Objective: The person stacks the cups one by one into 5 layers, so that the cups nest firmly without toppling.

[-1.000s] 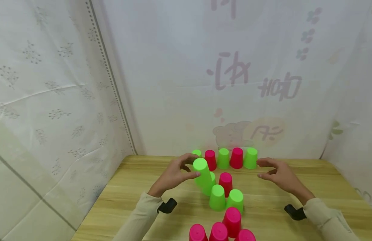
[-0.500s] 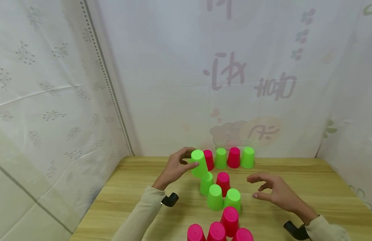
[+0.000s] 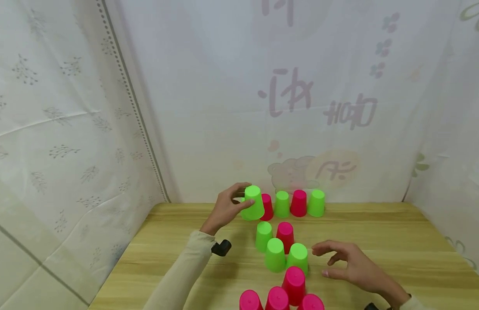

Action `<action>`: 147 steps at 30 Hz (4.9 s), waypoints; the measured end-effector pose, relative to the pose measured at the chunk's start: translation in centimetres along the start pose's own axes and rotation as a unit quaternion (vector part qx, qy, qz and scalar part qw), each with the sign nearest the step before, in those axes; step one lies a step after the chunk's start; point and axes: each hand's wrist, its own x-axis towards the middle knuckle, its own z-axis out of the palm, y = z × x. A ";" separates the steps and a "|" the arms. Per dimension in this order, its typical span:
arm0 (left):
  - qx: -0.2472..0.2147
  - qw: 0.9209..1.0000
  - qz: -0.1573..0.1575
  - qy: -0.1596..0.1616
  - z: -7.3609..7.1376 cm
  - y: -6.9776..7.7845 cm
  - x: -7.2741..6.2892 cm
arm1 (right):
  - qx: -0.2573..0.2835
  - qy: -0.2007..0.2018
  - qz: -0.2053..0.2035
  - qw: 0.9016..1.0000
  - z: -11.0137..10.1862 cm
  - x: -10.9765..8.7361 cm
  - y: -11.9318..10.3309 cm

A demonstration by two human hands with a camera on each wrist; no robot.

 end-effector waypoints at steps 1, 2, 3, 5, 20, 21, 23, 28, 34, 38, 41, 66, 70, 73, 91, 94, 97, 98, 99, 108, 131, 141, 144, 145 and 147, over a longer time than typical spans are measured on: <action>-0.001 1.000 -0.002 0.005 0.0 -0.1 0.2 | 0.010 -0.010 0.008 1.000 0.1 -0.1 -0.1; -0.002 1.000 -0.004 0.009 0.1 -0.2 0.5 | 0.018 -0.019 0.016 1.000 0.2 -0.2 -0.3; -0.003 1.000 -0.006 0.014 0.1 -0.3 0.7 | 0.029 -0.030 0.026 0.999 0.2 -0.3 -0.4; -0.005 1.000 -0.011 0.022 0.3 -0.4 1.3 | 0.046 -0.047 0.040 0.997 0.4 -0.6 -0.6; 0.000 0.998 -0.043 0.044 1.4 -2.3 3.8 | 0.140 -0.138 0.107 0.975 2.2 -3.1 -0.9; 0.002 0.998 -0.043 0.046 1.5 -2.4 4.0 | 0.147 -0.140 0.112 0.973 2.4 -3.1 -0.8; 0.005 0.998 -0.041 0.047 1.7 -2.5 4.3 | 0.153 -0.141 0.114 0.971 2.7 -3.2 -0.6; 0.018 0.998 -0.039 0.046 2.0 -2.7 5.1 | 0.177 -0.143 0.094 0.969 3.7 -3.3 -0.4; 0.029 0.997 -0.054 0.048 2.2 -3.2 5.5 | 0.183 -0.126 0.068 0.973 4.6 -3.3 -0.7; 0.028 0.996 -0.067 0.052 2.2 -3.5 5.7 | 0.162 -0.108 0.032 0.980 5.0 -3.4 -0.7; 0.026 0.996 -0.070 0.050 2.2 -3.5 5.8 | 0.153 -0.100 0.017 0.983 5.2 -3.4 -0.6; 0.040 0.996 -0.050 0.058 0.4 -5.1 2.7 | 0.161 -0.115 0.038 0.979 5.4 -2.9 -1.0; 0.036 0.997 -0.040 0.054 0.2 -4.8 1.5 | 0.144 -0.108 0.014 0.984 5.4 -2.9 -1.0; 0.027 0.998 -0.031 0.050 0.4 -4.5 0.2 | 0.120 -0.092 -0.021 0.988 5.4 -2.8 -1.0; 0.001 1.000 -0.004 -0.012 3.5 -2.8 -7.1 | 0.075 -0.106 0.011 0.991 2.8 -1.6 -4.2; -0.001 1.000 -0.015 -0.020 3.6 -2.4 -8.0 | 0.060 -0.104 -0.008 0.993 2.2 -1.4 -4.6; -0.005 1.000 -0.015 -0.027 3.6 -2.1 -8.9 | 0.052 -0.105 -0.045 0.992 1.5 -1.0 -4.5; -0.008 0.999 -0.011 -0.029 3.6 -2.0 -9.2 | 0.048 -0.103 -0.057 0.992 1.3 -0.9 -4.5; -0.010 0.999 -0.008 -0.032 3.6 -1.9 -9.5 | 0.046 -0.101 -0.068 0.992 1.1 -0.8 -4.5; -0.034 0.997 -0.025 -0.070 3.3 -1.6 -11.9 | 0.059 -0.091 -0.057 0.992 -0.7 0.2 -5.7; -0.074 0.967 -0.026 -0.244 2.4 -1.1 -15.3 | 0.005 -0.066 -0.039 0.997 -4.0 6.0 -6.5; -0.089 0.956 -0.040 -0.278 1.9 -1.3 -15.9 | -0.028 -0.043 -0.014 0.999 -5.3 10.4 -5.8; -0.091 0.953 -0.042 -0.286 1.9 -1.3 -15.9 | -0.046 -0.033 -0.005 0.998 -5.6 11.6 -5.6; -0.095 0.951 -0.045 -0.289 2.0 -1.3 -15.9 | -0.051 -0.030 -0.001 0.998 -5.7 11.9 -5.5; -0.099 0.949 -0.056 -0.295 2.0 -1.3 -15.9 | -0.058 -0.027 0.009 0.998 -5.8 12.4 -5.3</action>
